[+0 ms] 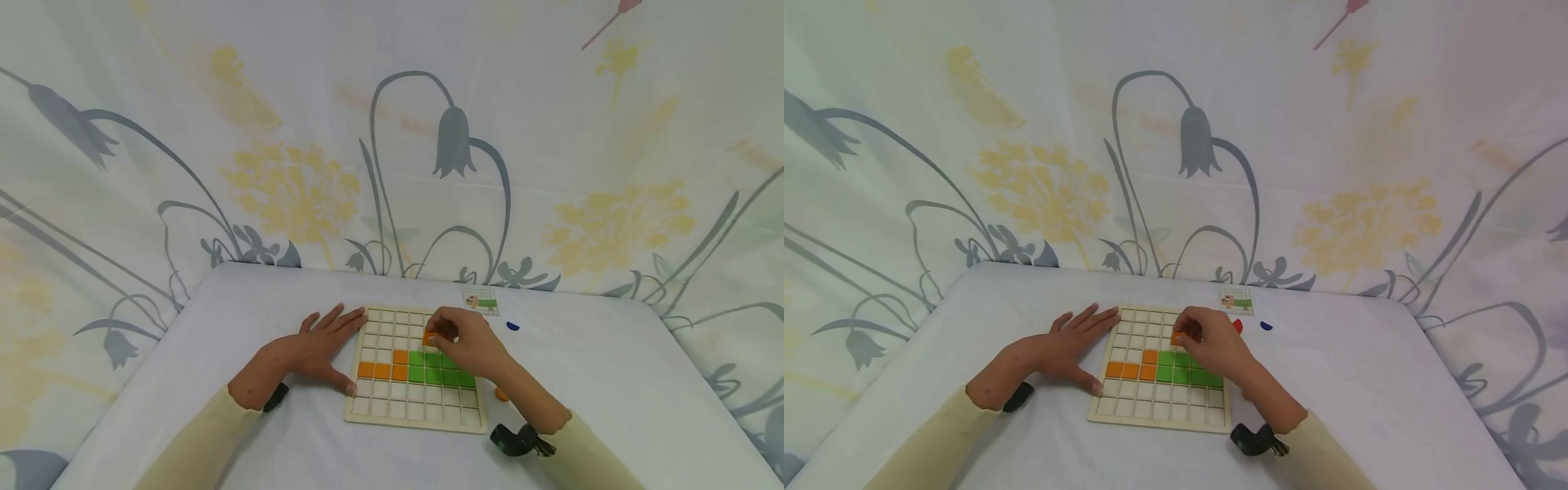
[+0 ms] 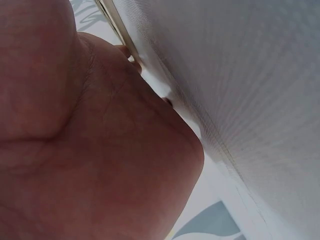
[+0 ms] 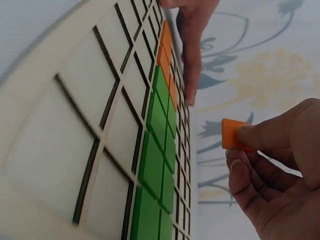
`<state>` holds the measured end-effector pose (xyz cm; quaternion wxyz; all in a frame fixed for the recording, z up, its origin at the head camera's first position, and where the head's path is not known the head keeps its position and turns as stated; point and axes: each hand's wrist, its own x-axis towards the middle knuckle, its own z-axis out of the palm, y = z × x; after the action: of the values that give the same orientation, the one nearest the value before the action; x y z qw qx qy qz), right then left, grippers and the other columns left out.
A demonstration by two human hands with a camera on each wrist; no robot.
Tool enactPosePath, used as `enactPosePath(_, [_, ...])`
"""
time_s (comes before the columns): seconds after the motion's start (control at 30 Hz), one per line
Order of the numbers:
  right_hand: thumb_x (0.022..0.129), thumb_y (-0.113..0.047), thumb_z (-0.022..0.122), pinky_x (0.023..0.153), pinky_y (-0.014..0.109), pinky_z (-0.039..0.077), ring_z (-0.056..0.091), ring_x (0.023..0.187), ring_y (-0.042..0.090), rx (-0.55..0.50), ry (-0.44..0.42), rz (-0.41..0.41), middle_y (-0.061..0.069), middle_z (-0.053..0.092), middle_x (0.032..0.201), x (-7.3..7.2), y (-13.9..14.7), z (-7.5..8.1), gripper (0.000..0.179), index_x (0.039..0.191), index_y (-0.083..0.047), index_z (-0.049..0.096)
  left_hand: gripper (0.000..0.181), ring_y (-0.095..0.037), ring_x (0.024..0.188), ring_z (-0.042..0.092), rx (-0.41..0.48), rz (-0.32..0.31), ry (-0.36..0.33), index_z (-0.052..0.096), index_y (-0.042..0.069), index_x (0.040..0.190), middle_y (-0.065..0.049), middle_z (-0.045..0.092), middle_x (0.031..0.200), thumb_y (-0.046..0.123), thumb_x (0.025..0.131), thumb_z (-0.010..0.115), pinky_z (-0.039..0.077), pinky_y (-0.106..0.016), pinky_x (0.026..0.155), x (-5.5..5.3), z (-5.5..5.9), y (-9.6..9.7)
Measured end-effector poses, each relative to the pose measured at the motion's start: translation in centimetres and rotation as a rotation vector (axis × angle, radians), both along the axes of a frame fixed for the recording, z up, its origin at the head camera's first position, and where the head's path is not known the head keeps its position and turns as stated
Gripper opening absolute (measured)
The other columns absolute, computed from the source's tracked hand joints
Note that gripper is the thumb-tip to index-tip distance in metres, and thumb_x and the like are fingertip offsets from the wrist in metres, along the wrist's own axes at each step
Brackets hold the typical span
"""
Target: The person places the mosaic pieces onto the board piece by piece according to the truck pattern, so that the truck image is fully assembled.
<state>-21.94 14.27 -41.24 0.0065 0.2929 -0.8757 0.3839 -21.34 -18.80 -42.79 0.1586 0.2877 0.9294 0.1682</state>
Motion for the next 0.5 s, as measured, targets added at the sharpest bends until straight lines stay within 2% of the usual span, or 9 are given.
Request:
enactPosePath(0.23, [0.098,-0.006,0.075,0.075,0.028,0.056,0.064,0.079,0.010,0.013,-0.054,0.001,-0.004,0.071,0.090,-2.5,-3.4,-1.4,0.006,0.100,-0.011,0.074,0.127,-0.038,0.165,-0.002,-0.019,0.002,-0.006,0.015,0.015,0.172,-0.001,0.006,0.180,0.068,0.080,0.084,0.004,-0.070,0.124,0.0,-0.1,0.2])
enactPosePath(0.4, [0.097,-0.004,0.075,0.075,0.029,0.056,0.063,0.078,0.010,0.046,-0.060,0.006,-0.002,0.071,0.089,-3.1,-4.2,-2.0,0.003,0.099,-0.006,0.076,0.128,-0.036,0.165,-0.003,-0.039,0.000,0.003,0.014,0.018,0.173,0.001,0.005,0.180,0.071,0.079,0.083,0.004,-0.069,0.124,-0.1,-0.4,0.3])
enactPosePath(0.5, [0.095,-0.005,0.076,0.074,0.029,0.055,0.062,0.077,0.009,0.069,-0.053,0.008,-0.003,0.071,0.088,-3.0,-4.5,-2.2,0.003,0.096,-0.008,0.077,0.128,-0.037,0.165,-0.003,-0.040,0.004,0.002,0.014,0.017,0.172,0.000,0.005,0.180,0.071,0.079,0.083,0.004,-0.070,0.124,-0.2,-0.4,0.2])
